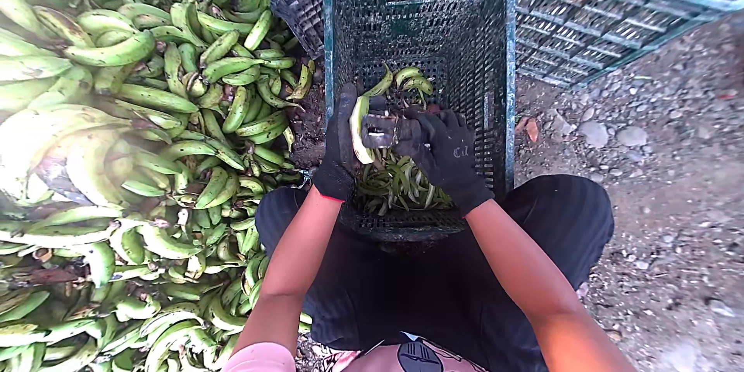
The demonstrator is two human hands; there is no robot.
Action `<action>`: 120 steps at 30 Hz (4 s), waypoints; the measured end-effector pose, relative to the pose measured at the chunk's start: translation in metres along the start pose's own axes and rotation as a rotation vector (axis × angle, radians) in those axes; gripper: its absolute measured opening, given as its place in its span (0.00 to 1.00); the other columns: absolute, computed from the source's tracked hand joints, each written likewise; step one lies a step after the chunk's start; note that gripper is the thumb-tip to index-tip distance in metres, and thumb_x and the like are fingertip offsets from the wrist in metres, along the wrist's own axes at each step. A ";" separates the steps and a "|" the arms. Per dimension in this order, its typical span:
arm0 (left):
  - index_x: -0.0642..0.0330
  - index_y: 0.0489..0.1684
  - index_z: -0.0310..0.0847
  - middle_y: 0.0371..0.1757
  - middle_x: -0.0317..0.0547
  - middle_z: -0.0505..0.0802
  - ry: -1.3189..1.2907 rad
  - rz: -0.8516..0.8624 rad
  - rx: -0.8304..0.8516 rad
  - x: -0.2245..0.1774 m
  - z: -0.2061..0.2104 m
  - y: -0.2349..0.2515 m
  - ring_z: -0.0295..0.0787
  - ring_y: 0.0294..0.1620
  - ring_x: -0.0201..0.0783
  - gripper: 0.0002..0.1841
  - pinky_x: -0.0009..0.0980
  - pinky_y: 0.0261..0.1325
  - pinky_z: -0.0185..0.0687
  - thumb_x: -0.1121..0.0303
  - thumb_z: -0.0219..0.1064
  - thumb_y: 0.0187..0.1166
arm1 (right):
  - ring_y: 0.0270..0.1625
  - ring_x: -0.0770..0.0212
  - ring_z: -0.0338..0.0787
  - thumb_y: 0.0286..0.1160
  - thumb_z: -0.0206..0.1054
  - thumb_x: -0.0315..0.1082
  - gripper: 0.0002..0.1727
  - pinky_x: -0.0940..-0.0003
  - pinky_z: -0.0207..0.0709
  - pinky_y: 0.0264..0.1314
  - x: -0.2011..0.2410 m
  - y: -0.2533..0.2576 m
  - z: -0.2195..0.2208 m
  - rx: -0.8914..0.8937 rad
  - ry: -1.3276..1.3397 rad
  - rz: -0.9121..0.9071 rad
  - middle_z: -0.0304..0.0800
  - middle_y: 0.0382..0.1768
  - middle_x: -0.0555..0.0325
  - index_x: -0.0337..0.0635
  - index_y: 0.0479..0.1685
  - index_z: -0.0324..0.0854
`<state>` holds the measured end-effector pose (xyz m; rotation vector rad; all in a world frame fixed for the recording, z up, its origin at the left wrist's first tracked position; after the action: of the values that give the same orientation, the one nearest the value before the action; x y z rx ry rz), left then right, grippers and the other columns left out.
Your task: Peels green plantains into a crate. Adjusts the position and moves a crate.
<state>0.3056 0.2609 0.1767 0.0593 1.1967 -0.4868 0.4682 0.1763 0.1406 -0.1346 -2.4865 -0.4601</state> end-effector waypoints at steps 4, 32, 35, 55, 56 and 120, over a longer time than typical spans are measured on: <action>0.57 0.39 0.76 0.23 0.41 0.86 -0.235 -0.175 -0.017 -0.001 -0.006 0.006 0.81 0.17 0.30 0.27 0.23 0.22 0.81 0.51 0.31 0.92 | 0.58 0.31 0.86 0.66 0.39 0.86 0.53 0.30 0.70 0.56 0.001 -0.004 0.006 -0.163 -0.076 -0.207 0.90 0.53 0.38 0.59 0.71 0.86; 0.70 0.65 0.74 0.38 0.41 0.90 0.505 0.370 0.132 0.006 0.024 -0.017 0.88 0.36 0.29 0.29 0.30 0.45 0.89 0.57 0.31 0.93 | 0.58 0.64 0.88 0.87 0.47 0.62 0.33 0.52 0.80 0.64 -0.007 0.004 -0.002 0.208 0.633 0.385 0.91 0.56 0.56 0.48 0.71 0.81; 0.58 0.42 0.75 0.20 0.40 0.88 0.108 0.145 0.181 0.002 0.021 -0.008 0.87 0.20 0.33 0.35 0.29 0.26 0.87 0.47 0.19 0.90 | 0.62 0.58 0.87 0.81 0.46 0.71 0.40 0.47 0.77 0.67 -0.013 0.004 -0.004 0.116 0.498 0.267 0.90 0.58 0.52 0.48 0.70 0.83; 0.67 0.62 0.78 0.50 0.47 0.90 0.390 0.236 0.002 0.000 0.004 -0.003 0.88 0.52 0.33 0.32 0.35 0.60 0.85 0.55 0.27 0.95 | 0.71 0.36 0.80 0.79 0.54 0.69 0.38 0.28 0.69 0.66 0.000 0.004 0.011 0.224 0.260 0.251 0.84 0.66 0.40 0.52 0.77 0.80; 0.63 0.60 0.77 0.44 0.42 0.89 0.384 0.215 -0.020 0.002 0.007 -0.004 0.88 0.44 0.31 0.30 0.33 0.52 0.88 0.54 0.28 0.95 | 0.70 0.39 0.82 0.80 0.54 0.67 0.36 0.30 0.70 0.67 -0.005 0.006 0.015 0.209 0.291 0.272 0.86 0.64 0.42 0.52 0.76 0.81; 0.73 0.84 0.54 0.64 0.66 0.85 0.462 -0.268 -0.791 0.055 -0.325 -0.323 0.91 0.49 0.43 0.28 0.39 0.51 0.88 0.59 0.34 0.97 | 0.73 0.34 0.83 0.87 0.49 0.64 0.33 0.26 0.71 0.71 -0.031 -0.088 0.051 1.242 -0.471 0.218 0.86 0.69 0.40 0.53 0.76 0.80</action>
<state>-0.0913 0.0496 0.0721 -0.7070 1.7928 -0.2023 0.4478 0.1127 0.0579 0.0018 -2.6744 1.3319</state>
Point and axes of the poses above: each hand's wrist, its own y-axis towards the middle knuckle, its own z-axis out of the palm, x = y × z, the point moved 3 cm from there along y, towards the middle knuckle
